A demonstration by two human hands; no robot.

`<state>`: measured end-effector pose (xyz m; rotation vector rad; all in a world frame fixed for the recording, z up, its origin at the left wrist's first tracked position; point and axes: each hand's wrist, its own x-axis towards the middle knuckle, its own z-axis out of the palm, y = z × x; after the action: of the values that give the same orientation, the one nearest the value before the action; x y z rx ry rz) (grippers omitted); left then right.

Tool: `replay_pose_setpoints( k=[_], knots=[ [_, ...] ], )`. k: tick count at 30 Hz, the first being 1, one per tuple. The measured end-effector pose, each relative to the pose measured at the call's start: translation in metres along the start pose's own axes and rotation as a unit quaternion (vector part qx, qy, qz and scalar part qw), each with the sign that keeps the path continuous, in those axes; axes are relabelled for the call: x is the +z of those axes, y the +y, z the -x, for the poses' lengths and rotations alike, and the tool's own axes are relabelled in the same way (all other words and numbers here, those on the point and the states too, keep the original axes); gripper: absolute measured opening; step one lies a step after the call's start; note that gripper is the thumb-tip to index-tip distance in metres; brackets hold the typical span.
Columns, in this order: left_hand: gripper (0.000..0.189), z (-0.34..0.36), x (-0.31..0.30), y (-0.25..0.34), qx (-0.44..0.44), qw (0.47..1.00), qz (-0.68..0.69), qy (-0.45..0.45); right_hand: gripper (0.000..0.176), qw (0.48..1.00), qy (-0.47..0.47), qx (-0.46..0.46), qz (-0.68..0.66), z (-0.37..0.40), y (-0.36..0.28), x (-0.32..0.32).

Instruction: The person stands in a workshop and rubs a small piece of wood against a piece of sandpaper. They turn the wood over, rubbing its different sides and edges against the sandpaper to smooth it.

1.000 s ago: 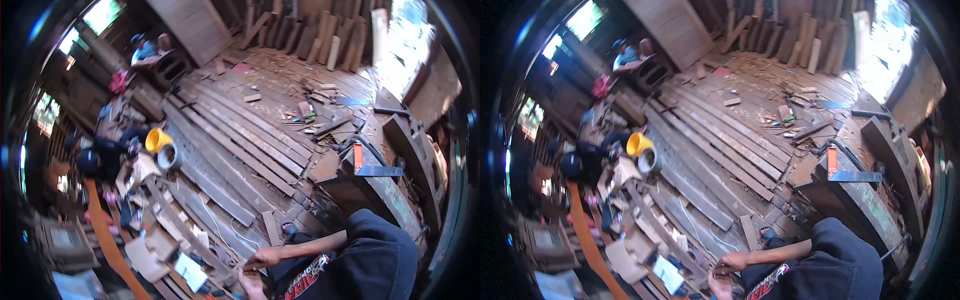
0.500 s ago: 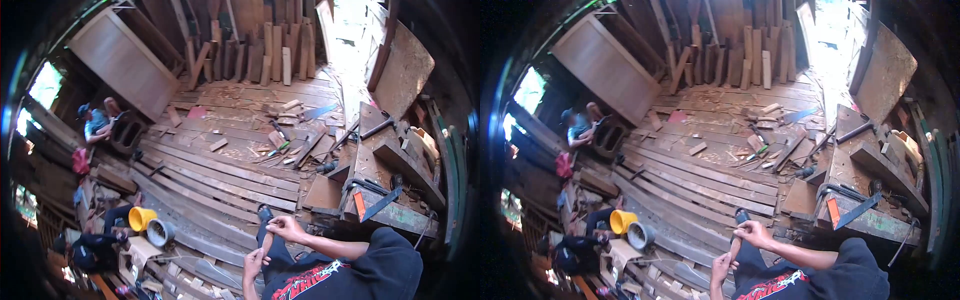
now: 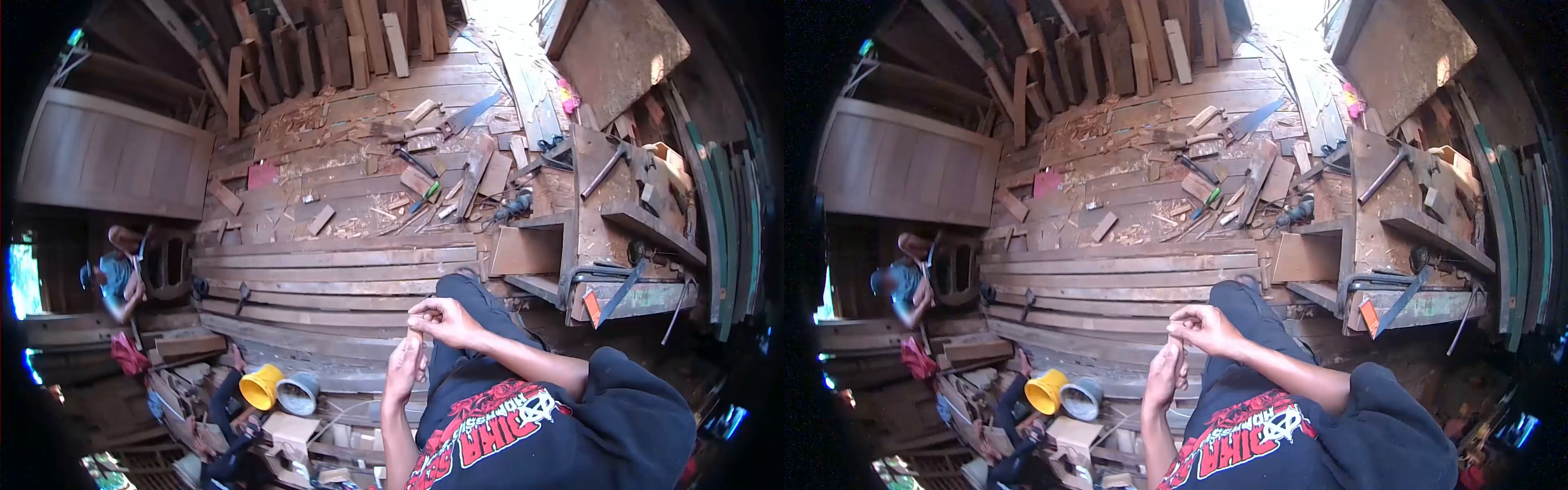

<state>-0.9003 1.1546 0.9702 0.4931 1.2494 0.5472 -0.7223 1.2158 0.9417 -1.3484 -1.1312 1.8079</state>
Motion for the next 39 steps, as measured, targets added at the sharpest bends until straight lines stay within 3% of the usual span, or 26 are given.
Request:
replay_pose_setpoints(
  k=[4, 7, 8, 9, 12, 14, 17, 19, 20, 23, 29, 32, 35, 39],
  knots=[
    [0.047, -0.021, -0.009, 0.065, -0.034, 0.998, -0.043, -0.004, 0.04, 1.0, 0.016, 0.019, -0.013, -0.046, -0.034, -0.009],
    [0.057, -0.044, -0.015, 0.117, -0.036, 0.997, -0.069, -0.012, 0.043, 0.993, -0.106, -0.026, 0.034, -0.09, -0.075, -0.031],
    [0.056, -0.058, -0.012, 0.132, -0.012, 0.997, -0.079, -0.002, 0.045, 0.992, -0.111, -0.019, 0.063, -0.098, -0.094, -0.036],
    [0.055, -0.063, -0.012, 0.143, -0.003, 0.996, -0.091, 0.012, 0.045, 0.987, -0.099, -0.083, 0.094, -0.109, -0.103, -0.039],
    [0.049, -0.079, -0.01, 0.185, 0.058, 0.987, -0.142, 0.04, 0.042, 0.987, -0.142, -0.053, 0.052, -0.148, -0.13, -0.055],
    [0.042, -0.085, -0.015, 0.201, 0.052, 0.986, -0.144, 0.069, 0.037, 0.986, -0.138, -0.033, 0.085, -0.168, -0.15, -0.064],
    [0.045, -0.095, -0.022, 0.217, 0.109, 0.949, -0.278, 0.097, 0.034, 0.973, -0.155, -0.031, 0.169, -0.184, -0.165, -0.061],
    [0.038, -0.1, -0.026, 0.226, 0.109, 0.966, -0.205, 0.113, 0.037, 0.962, -0.214, -0.064, 0.16, -0.196, -0.173, -0.066],
    [0.036, -0.102, -0.028, 0.231, 0.108, 0.97, -0.177, 0.127, 0.04, 0.945, -0.238, -0.048, 0.22, -0.206, -0.177, -0.069],
    [0.028, -0.116, -0.058, 0.238, 0.129, 0.965, -0.119, 0.193, 0.043, 0.931, -0.282, -0.005, 0.233, -0.234, -0.188, -0.064],
    [0.026, -0.166, -0.118, 0.296, 0.256, 0.926, 0.055, 0.272, 0.044, 0.972, -0.165, 0.005, 0.166, -0.289, -0.201, -0.004],
    [0.035, -0.179, -0.146, 0.348, 0.23, 0.931, 0.133, 0.249, 0.049, 0.971, -0.167, -0.011, 0.172, -0.305, -0.227, 0.045],
    [0.035, -0.179, -0.165, 0.404, 0.158, 0.916, 0.291, 0.224, 0.053, 0.961, -0.241, 0.011, 0.134, -0.321, -0.261, 0.092],
    [0.033, -0.205, -0.21, 0.452, 0.141, 0.907, 0.384, 0.102, 0.05, 0.98, -0.177, -0.009, 0.087, -0.354, -0.271, 0.121]
  ],
)
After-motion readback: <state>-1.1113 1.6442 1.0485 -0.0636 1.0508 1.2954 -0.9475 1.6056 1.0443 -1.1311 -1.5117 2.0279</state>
